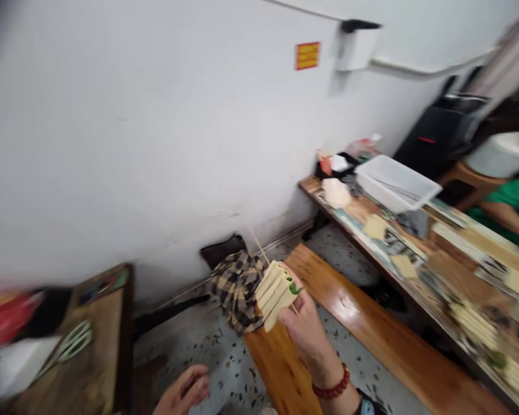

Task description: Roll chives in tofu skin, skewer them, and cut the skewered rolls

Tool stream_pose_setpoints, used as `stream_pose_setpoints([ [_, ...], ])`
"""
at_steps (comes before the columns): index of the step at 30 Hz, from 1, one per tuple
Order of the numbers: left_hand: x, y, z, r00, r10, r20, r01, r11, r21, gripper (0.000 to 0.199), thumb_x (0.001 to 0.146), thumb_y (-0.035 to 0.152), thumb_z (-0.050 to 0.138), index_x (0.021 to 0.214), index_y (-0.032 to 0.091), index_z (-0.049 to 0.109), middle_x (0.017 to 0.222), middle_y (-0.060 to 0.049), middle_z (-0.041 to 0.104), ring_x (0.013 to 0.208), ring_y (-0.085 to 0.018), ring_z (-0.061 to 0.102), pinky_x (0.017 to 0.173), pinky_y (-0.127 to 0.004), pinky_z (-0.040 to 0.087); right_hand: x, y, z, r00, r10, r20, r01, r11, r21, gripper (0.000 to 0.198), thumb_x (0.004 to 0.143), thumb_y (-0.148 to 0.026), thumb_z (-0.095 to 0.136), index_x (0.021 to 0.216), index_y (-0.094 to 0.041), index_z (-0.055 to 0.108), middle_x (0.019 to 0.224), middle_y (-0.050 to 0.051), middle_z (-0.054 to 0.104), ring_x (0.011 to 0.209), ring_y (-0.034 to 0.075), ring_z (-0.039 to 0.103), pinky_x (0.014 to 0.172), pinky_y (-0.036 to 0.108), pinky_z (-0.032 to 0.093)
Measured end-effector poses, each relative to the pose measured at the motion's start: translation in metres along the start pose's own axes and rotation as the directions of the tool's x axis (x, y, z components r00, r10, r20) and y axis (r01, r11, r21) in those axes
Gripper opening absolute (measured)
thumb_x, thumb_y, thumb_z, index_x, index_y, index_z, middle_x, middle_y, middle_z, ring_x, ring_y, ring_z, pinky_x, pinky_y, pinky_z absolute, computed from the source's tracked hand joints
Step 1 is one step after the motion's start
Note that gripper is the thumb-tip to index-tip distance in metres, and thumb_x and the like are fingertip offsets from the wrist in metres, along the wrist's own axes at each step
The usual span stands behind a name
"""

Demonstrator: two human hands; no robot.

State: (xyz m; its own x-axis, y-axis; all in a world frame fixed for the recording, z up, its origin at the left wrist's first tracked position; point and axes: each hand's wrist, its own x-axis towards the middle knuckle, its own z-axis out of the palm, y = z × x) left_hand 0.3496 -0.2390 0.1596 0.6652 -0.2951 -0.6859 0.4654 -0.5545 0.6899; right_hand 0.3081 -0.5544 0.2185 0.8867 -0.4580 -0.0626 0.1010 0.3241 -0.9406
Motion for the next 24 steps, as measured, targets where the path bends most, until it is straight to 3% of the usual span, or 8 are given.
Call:
stream_pose_setpoints([
  [4,-0.052,0.007,-0.047,0.974,0.024,-0.224,-0.070,0.977,-0.201,0.059,0.061,0.067,0.067,0.096,0.019,0.063,0.093,-0.006,0.069,0.087,-0.025,0.066,0.084,-0.037,0.053,-0.002,-0.002,0.097,0.904,0.167,0.393,-0.268,0.938,0.219,0.076,0.066,-0.052,0.070,0.134,-0.026,0.048,0.129,0.011,0.059,0.110,0.029,0.061,0.093,0.045,0.049],
  [8,-0.120,-0.007,-0.090,0.859,0.051,-0.509,-0.215,0.939,-0.269,0.052,0.073,0.060,0.062,0.104,0.018,0.059,0.101,-0.011,0.068,0.092,-0.025,0.066,0.088,-0.039,0.052,-0.026,-0.005,0.192,0.756,0.304,0.580,-0.494,0.846,0.201,0.075,0.062,-0.037,0.078,0.131,-0.026,0.051,0.130,0.008,0.059,0.112,0.024,0.060,0.096,0.037,0.048],
  [12,-0.193,-0.034,-0.122,0.603,0.266,-0.752,-0.400,0.917,0.004,0.044,0.084,0.043,0.056,0.121,0.019,0.052,0.125,-0.013,0.059,0.115,-0.025,0.057,0.101,-0.043,0.044,-0.079,0.007,0.272,0.574,0.397,0.716,-0.656,0.746,0.113,0.073,0.064,-0.038,0.080,0.131,-0.028,0.051,0.128,0.007,0.060,0.108,0.022,0.061,0.089,0.033,0.052],
  [14,-0.229,-0.049,-0.134,0.439,0.421,-0.794,-0.356,0.892,0.277,0.052,0.085,0.034,0.057,0.133,0.021,0.042,0.138,-0.013,0.048,0.128,-0.025,0.045,0.109,-0.046,0.036,-0.117,0.021,0.307,0.463,0.434,0.773,-0.729,0.683,0.054,0.065,0.070,-0.045,0.075,0.128,-0.027,0.054,0.129,0.007,0.060,0.105,0.021,0.062,0.084,0.032,0.053],
  [16,-0.265,-0.069,-0.143,0.353,0.528,-0.772,-0.232,0.849,0.474,0.063,0.083,0.028,0.060,0.140,0.022,0.034,0.147,-0.013,0.037,0.136,-0.026,0.034,0.112,-0.048,0.030,-0.160,0.037,0.338,0.348,0.484,0.803,-0.785,0.619,-0.033,0.054,0.075,-0.048,0.071,0.123,-0.027,0.058,0.126,0.006,0.062,0.101,0.019,0.064,0.080,0.030,0.054],
  [20,-0.324,-0.129,-0.145,0.388,0.551,-0.738,-0.053,0.813,0.580,0.065,0.084,0.028,0.060,0.143,0.022,0.033,0.149,-0.011,0.036,0.139,-0.027,0.029,0.115,-0.050,0.025,-0.263,0.077,0.386,0.174,0.586,0.791,-0.798,0.555,-0.235,0.033,0.079,-0.040,0.069,0.108,-0.025,0.065,0.110,0.002,0.069,0.092,0.015,0.065,0.080,0.026,0.053],
  [22,-0.348,-0.168,-0.135,0.416,0.501,-0.759,-0.060,0.848,0.527,0.058,0.087,0.027,0.055,0.141,0.022,0.036,0.146,-0.010,0.041,0.137,-0.024,0.034,0.115,-0.046,0.028,-0.318,0.096,0.399,0.085,0.639,0.764,-0.773,0.526,-0.355,0.028,0.081,-0.037,0.068,0.105,-0.024,0.065,0.107,0.001,0.069,0.092,0.014,0.064,0.081,0.025,0.052],
  [24,-0.371,-0.211,-0.118,0.399,0.405,-0.823,-0.104,0.912,0.398,0.049,0.090,0.025,0.050,0.139,0.022,0.041,0.142,-0.009,0.047,0.132,-0.021,0.042,0.111,-0.041,0.035,-0.369,0.111,0.402,-0.025,0.687,0.726,-0.737,0.478,-0.478,0.025,0.082,-0.036,0.066,0.105,-0.025,0.064,0.108,0.000,0.069,0.094,0.014,0.064,0.082,0.026,0.052],
])
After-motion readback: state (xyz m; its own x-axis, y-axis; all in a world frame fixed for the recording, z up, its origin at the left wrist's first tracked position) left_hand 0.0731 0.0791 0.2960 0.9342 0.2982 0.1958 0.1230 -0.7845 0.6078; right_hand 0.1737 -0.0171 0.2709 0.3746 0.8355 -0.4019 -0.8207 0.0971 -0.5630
